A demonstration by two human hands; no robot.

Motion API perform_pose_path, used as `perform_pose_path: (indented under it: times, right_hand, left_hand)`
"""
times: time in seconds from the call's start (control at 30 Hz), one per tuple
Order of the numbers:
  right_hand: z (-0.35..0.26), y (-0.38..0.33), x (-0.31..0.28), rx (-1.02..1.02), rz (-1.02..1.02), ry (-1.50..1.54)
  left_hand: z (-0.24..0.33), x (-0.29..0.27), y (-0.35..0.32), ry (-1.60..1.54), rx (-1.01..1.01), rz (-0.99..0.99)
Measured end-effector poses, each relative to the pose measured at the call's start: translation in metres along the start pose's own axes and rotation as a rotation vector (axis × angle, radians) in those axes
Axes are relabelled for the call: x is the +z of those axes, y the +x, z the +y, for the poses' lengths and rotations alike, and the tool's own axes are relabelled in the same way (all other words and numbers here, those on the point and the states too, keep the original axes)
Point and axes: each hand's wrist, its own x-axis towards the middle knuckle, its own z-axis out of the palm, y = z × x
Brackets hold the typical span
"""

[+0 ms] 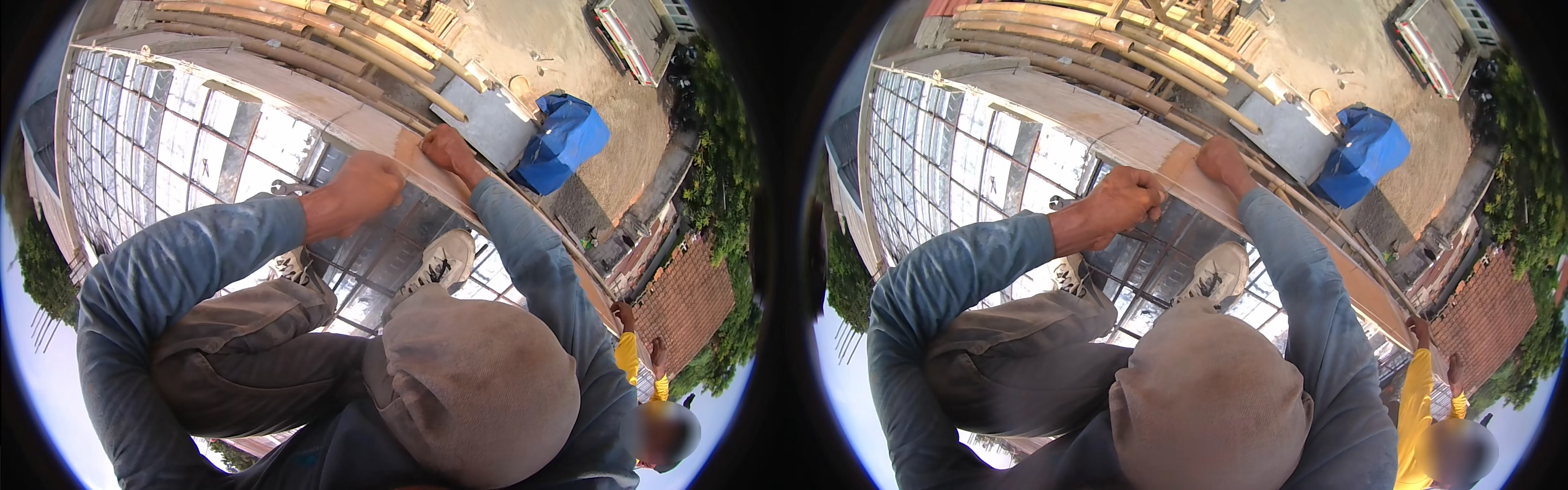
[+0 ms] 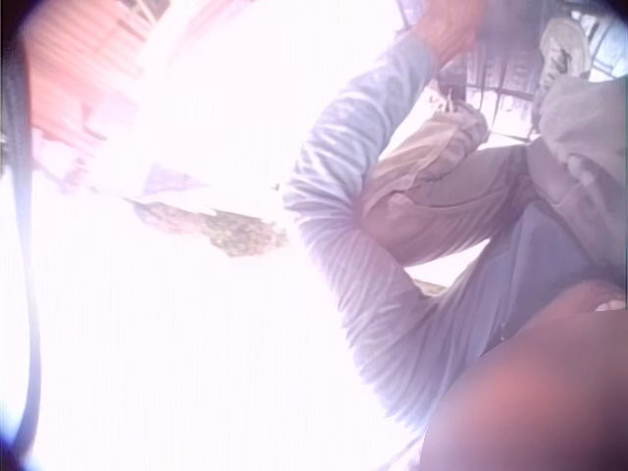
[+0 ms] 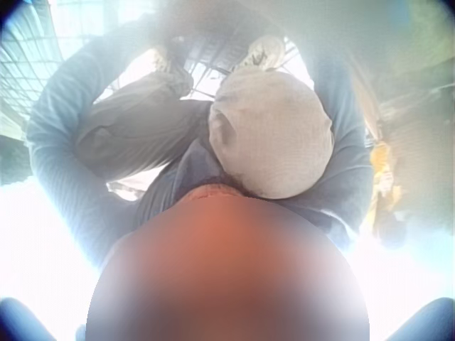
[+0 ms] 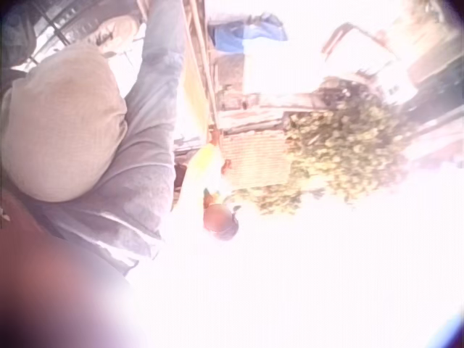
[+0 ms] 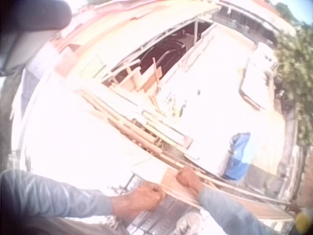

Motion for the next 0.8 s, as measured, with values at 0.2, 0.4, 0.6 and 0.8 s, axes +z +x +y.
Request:
perform_pose_path:
  times: [0.2,0.4,0.6,0.8]
  right_hand:
    - [-0.036,0.018,-0.028,-0.372,-0.192,-0.308]
    - [-0.027,0.060,-0.031,-0.600,-0.217,-0.299]
    - [-0.011,0.071,-0.030,0.034,-0.421,-0.025]
    - [-0.010,0.054,-0.033,0.399,-0.594,-0.070]
  left_hand:
    - [-0.007,0.002,-0.003,-0.013,0.040,0.038]
    - [-0.003,0.001,-0.001,0.045,-0.028,0.026]
    - [-0.013,-0.002,0.005,0.028,-0.021,0.021]
    - [-0.001,-0.006,-0.009,0.031,-0.027,0.003]
